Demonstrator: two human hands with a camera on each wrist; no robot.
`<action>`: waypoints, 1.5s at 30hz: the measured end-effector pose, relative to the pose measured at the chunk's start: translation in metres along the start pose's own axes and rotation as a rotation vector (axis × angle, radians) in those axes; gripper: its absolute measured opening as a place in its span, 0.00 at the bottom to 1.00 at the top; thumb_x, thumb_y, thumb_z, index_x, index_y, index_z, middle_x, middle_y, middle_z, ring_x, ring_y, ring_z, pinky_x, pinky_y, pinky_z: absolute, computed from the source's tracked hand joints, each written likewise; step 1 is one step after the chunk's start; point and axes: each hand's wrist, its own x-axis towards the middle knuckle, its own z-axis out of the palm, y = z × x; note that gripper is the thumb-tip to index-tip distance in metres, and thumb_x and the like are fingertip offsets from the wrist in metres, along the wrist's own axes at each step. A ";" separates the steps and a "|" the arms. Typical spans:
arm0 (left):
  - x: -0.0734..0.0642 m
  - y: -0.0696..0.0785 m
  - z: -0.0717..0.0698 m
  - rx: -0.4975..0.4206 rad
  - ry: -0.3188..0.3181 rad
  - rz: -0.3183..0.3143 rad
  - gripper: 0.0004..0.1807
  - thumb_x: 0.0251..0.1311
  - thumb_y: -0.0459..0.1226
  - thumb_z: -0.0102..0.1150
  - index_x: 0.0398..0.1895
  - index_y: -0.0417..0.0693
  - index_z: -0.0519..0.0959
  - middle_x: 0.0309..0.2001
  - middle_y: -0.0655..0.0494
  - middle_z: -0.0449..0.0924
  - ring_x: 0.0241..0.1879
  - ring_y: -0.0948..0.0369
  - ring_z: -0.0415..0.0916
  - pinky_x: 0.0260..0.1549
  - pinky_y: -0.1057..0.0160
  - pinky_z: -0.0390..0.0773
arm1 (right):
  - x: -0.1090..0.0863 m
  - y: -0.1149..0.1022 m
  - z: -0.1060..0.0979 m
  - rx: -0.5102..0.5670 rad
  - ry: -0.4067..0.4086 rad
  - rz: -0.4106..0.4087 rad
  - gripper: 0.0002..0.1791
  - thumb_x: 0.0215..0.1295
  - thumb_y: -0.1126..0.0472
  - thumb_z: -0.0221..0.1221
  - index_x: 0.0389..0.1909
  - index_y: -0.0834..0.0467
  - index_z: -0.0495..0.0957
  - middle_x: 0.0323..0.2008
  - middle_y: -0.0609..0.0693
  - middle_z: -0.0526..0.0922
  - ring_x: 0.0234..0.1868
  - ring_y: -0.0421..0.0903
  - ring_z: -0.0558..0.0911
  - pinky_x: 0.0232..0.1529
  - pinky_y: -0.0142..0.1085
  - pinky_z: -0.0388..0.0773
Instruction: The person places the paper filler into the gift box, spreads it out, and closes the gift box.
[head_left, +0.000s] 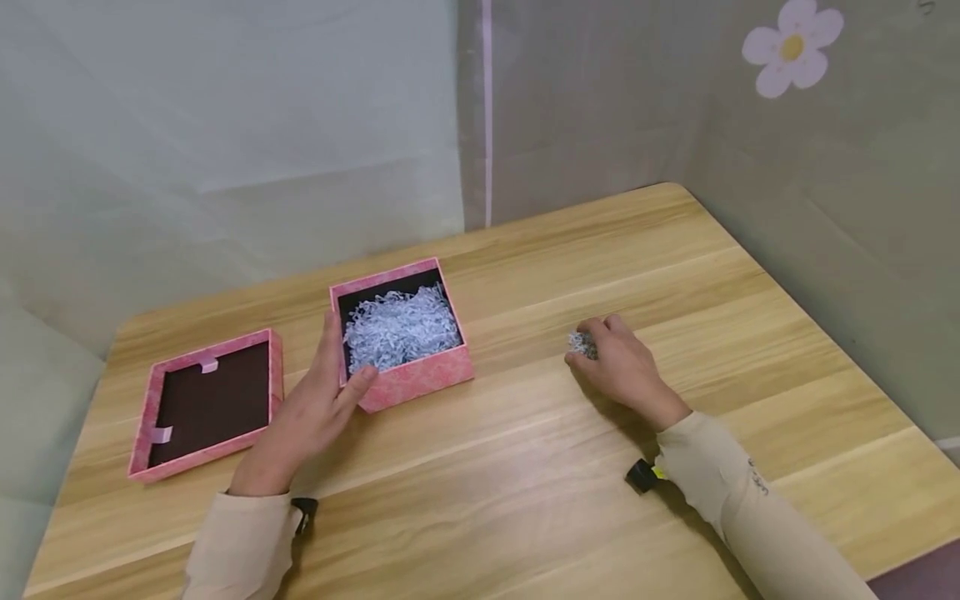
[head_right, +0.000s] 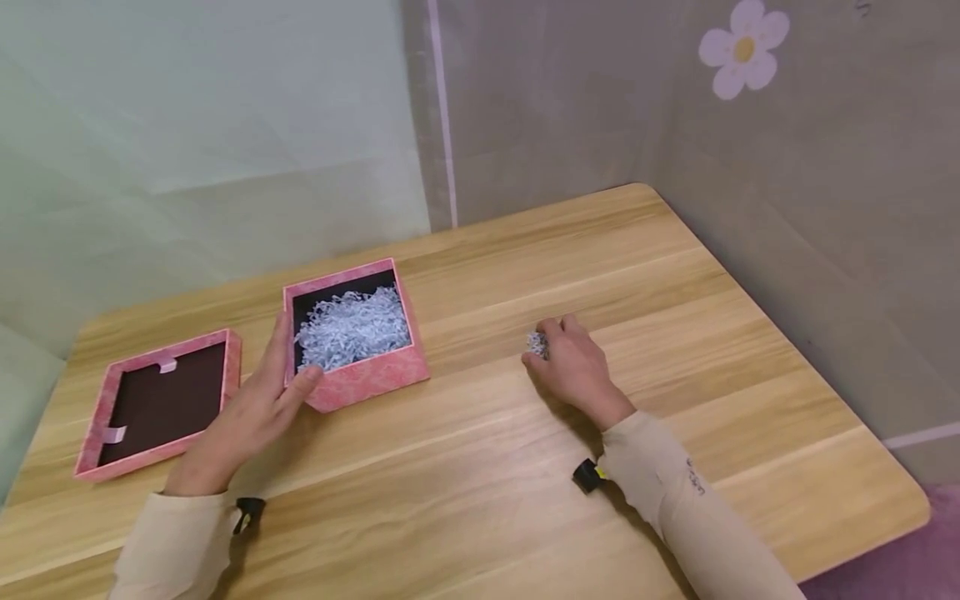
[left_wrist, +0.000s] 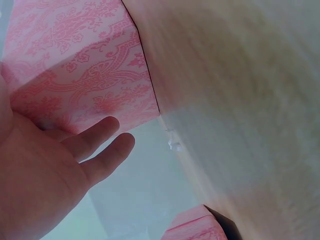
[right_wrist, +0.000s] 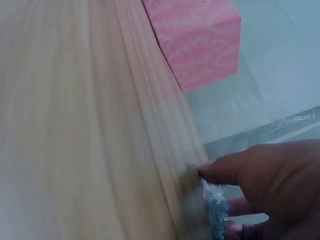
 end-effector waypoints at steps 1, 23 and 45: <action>0.000 0.000 0.001 -0.002 0.001 0.001 0.49 0.77 0.52 0.46 0.80 0.54 0.21 0.81 0.51 0.22 0.78 0.44 0.30 0.71 0.39 0.41 | 0.000 -0.001 0.001 -0.004 0.009 -0.013 0.28 0.69 0.49 0.63 0.63 0.62 0.74 0.46 0.60 0.72 0.39 0.53 0.74 0.34 0.44 0.73; 0.000 -0.005 0.012 -0.018 0.035 -0.084 0.50 0.77 0.55 0.44 0.79 0.51 0.21 0.80 0.52 0.19 0.78 0.46 0.28 0.72 0.40 0.40 | 0.051 0.012 -0.003 0.170 -0.046 -0.183 0.03 0.65 0.70 0.65 0.33 0.66 0.85 0.35 0.56 0.86 0.35 0.51 0.83 0.36 0.42 0.82; 0.048 0.026 0.052 -0.053 0.036 -0.033 0.49 0.76 0.58 0.43 0.80 0.50 0.24 0.81 0.54 0.22 0.78 0.53 0.32 0.73 0.48 0.43 | 0.102 -0.147 -0.071 0.320 -0.032 -0.469 0.10 0.68 0.69 0.63 0.48 0.64 0.86 0.43 0.56 0.85 0.39 0.50 0.82 0.38 0.37 0.80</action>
